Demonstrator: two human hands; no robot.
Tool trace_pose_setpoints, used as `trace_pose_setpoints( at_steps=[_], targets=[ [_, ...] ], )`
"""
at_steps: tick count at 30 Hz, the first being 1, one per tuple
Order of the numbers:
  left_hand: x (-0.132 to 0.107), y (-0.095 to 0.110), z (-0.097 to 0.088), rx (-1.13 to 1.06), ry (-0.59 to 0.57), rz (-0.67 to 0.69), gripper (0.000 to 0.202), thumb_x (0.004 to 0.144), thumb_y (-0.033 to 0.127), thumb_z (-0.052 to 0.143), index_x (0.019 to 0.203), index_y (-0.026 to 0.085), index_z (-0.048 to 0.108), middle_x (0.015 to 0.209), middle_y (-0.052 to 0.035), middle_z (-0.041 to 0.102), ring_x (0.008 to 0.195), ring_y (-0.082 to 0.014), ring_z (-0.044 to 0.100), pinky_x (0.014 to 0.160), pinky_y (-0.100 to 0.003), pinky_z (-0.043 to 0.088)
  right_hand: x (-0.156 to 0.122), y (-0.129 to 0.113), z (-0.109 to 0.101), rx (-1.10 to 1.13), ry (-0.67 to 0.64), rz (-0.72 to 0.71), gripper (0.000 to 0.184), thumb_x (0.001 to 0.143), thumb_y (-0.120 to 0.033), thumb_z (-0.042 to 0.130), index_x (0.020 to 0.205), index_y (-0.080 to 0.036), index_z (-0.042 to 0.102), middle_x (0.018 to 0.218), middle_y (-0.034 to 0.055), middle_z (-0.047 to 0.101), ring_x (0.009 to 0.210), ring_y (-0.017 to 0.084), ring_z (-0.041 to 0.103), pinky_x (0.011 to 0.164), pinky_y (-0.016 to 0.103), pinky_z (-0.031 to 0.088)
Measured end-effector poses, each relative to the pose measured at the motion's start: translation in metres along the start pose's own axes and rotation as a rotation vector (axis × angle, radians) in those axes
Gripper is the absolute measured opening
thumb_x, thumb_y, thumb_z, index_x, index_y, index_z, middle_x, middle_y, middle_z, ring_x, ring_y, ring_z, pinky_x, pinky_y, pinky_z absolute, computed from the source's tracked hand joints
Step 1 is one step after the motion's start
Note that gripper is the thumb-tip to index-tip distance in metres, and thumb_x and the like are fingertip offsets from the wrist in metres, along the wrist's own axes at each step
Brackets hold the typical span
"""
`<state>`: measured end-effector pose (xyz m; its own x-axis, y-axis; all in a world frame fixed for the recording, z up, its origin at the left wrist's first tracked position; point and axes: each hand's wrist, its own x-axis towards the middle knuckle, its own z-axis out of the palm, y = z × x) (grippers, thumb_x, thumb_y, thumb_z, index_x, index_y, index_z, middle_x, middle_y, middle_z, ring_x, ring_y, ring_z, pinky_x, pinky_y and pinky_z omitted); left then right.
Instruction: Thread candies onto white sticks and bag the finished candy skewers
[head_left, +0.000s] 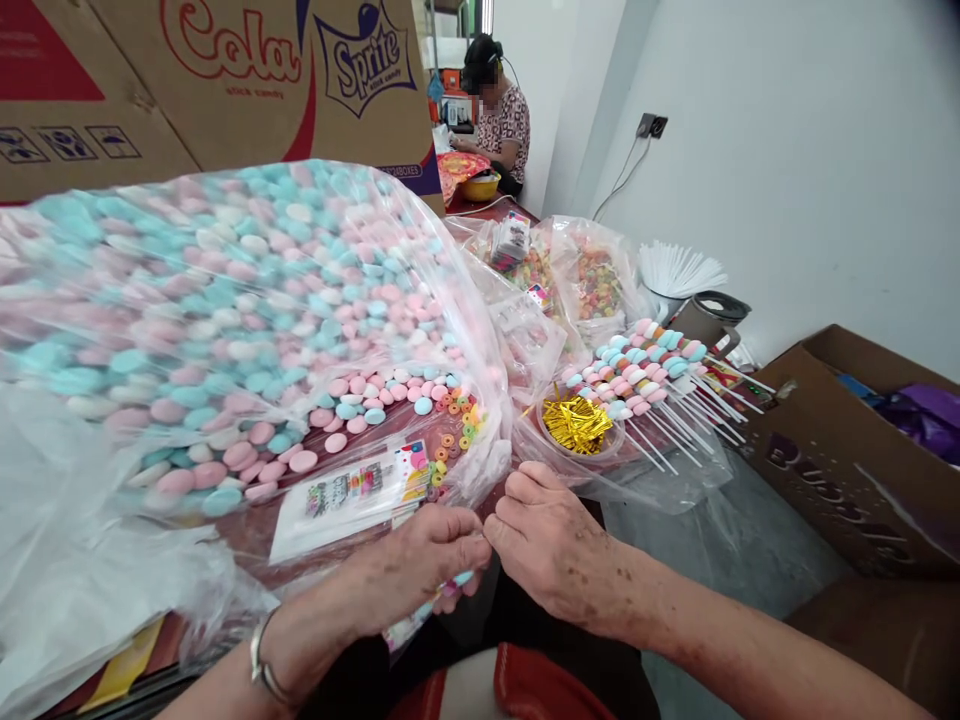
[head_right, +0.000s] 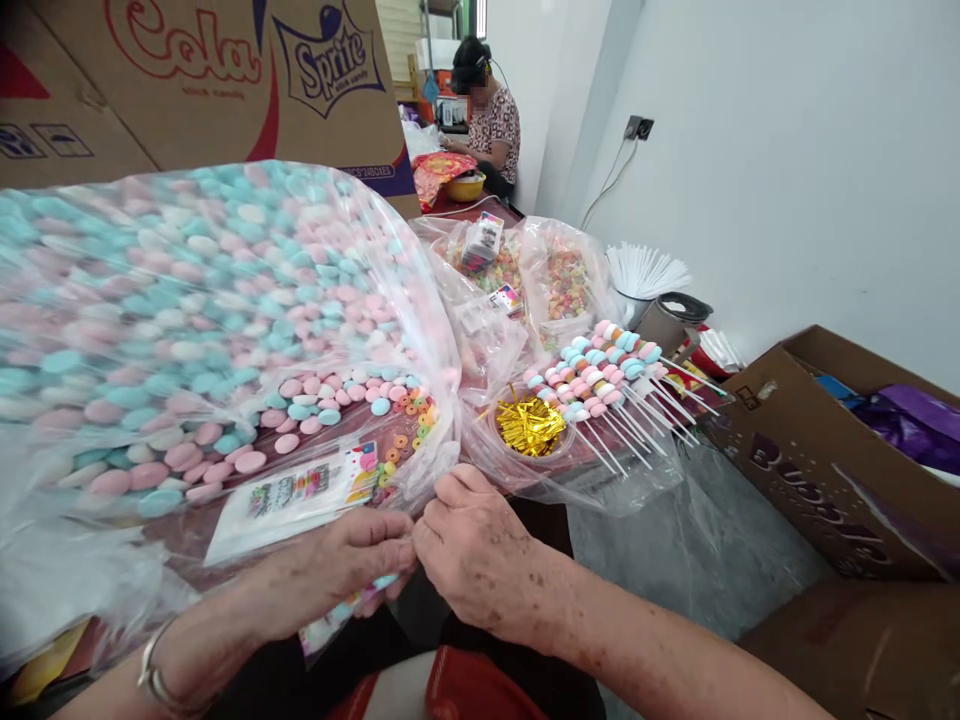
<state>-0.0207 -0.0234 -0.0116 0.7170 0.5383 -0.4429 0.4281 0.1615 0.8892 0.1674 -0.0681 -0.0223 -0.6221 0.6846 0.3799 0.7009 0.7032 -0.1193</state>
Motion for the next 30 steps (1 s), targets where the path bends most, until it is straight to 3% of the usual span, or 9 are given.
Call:
trace_pose_setpoints(
  at_steps=[3,5,7,10,13,16,18,25,30],
  targets=[
    [0.0,-0.001,0.009,0.498,0.325,0.3,0.016,0.088,0.028,0.049,0.083,0.019,0.061,0.076,-0.0054,0.064,0.071,-0.0189,0.057,0.066,-0.029,0.043,0.002,0.0,-0.003,0.098,0.004,0.114,0.023,0.086,-0.013,0.048,0.063,-0.016,0.051,0.063,0.0019,0.053,0.068,0.017,0.042,0.068,0.034,0.033],
    [0.0,-0.005,0.012,0.694,0.407,0.5,0.019,0.089,0.021,0.044,0.083,0.02,0.062,0.08,-0.0083,0.065,0.075,-0.0205,0.057,0.072,-0.031,0.043,0.002,0.0,-0.009,0.168,0.003,0.166,0.026,0.087,-0.014,0.047,0.062,-0.017,0.05,0.062,0.001,0.054,0.068,0.016,0.042,0.068,0.033,0.033],
    [-0.001,-0.007,0.012,0.738,0.423,0.58,0.024,0.09,0.018,0.041,0.08,0.02,0.062,0.076,-0.0076,0.063,0.07,-0.0191,0.055,0.069,-0.03,0.043,0.002,0.006,-0.017,0.247,0.028,0.216,0.029,0.09,-0.015,0.043,0.063,-0.018,0.052,0.061,0.0002,0.054,0.067,0.015,0.044,0.068,0.032,0.034],
    [-0.003,-0.007,0.006,0.547,0.474,0.476,0.018,0.091,0.025,0.046,0.082,0.021,0.061,0.069,-0.0028,0.06,0.064,-0.0161,0.053,0.063,-0.027,0.041,-0.003,0.034,-0.026,0.316,0.201,0.396,0.026,0.096,-0.021,0.04,0.079,-0.019,0.06,0.073,0.0012,0.061,0.073,0.015,0.052,0.07,0.029,0.039],
    [-0.003,-0.003,0.003,0.191,0.461,0.291,0.02,0.09,0.034,0.05,0.079,0.02,0.06,0.067,-0.0006,0.059,0.06,-0.0138,0.053,0.057,-0.023,0.042,-0.006,0.076,-0.027,0.029,0.353,0.593,0.018,0.093,-0.022,0.045,0.093,-0.018,0.062,0.092,0.0072,0.064,0.088,0.021,0.056,0.08,0.033,0.041],
    [-0.002,-0.001,0.006,-0.064,0.423,0.204,0.023,0.086,0.037,0.055,0.073,0.018,0.06,0.066,-0.001,0.059,0.057,-0.0126,0.051,0.052,-0.022,0.042,-0.001,0.112,-0.021,-0.249,0.188,0.595,0.02,0.09,-0.017,0.047,0.099,-0.014,0.064,0.092,0.0113,0.061,0.09,0.026,0.053,0.08,0.037,0.04],
    [-0.001,-0.001,0.008,-0.129,0.408,0.18,0.023,0.084,0.037,0.057,0.071,0.018,0.06,0.066,-0.0012,0.059,0.057,-0.0123,0.05,0.052,-0.022,0.043,0.005,0.126,-0.015,-0.285,0.106,0.551,0.018,0.087,-0.013,0.05,0.095,-0.014,0.066,0.089,0.0117,0.06,0.089,0.027,0.052,0.079,0.038,0.039],
    [0.0,-0.008,0.007,-0.205,0.377,0.113,0.021,0.082,0.036,0.06,0.072,0.017,0.059,0.067,-0.0013,0.061,0.057,-0.0111,0.051,0.052,-0.021,0.043,0.01,0.144,-0.011,-0.122,0.116,0.49,0.018,0.081,-0.009,0.058,0.067,-0.019,0.061,0.074,0.0062,0.059,0.079,0.023,0.052,0.075,0.035,0.039],
    [0.0,-0.005,0.007,-0.484,0.351,0.154,0.016,0.08,0.032,0.063,0.076,0.017,0.057,0.068,-0.001,0.066,0.052,-0.0089,0.054,0.048,-0.019,0.039,0.0,0.139,-0.024,0.032,0.372,0.614,0.018,0.091,-0.023,0.048,0.077,-0.02,0.058,0.076,0.0065,0.061,0.08,0.022,0.058,0.075,0.036,0.044]
  ],
)
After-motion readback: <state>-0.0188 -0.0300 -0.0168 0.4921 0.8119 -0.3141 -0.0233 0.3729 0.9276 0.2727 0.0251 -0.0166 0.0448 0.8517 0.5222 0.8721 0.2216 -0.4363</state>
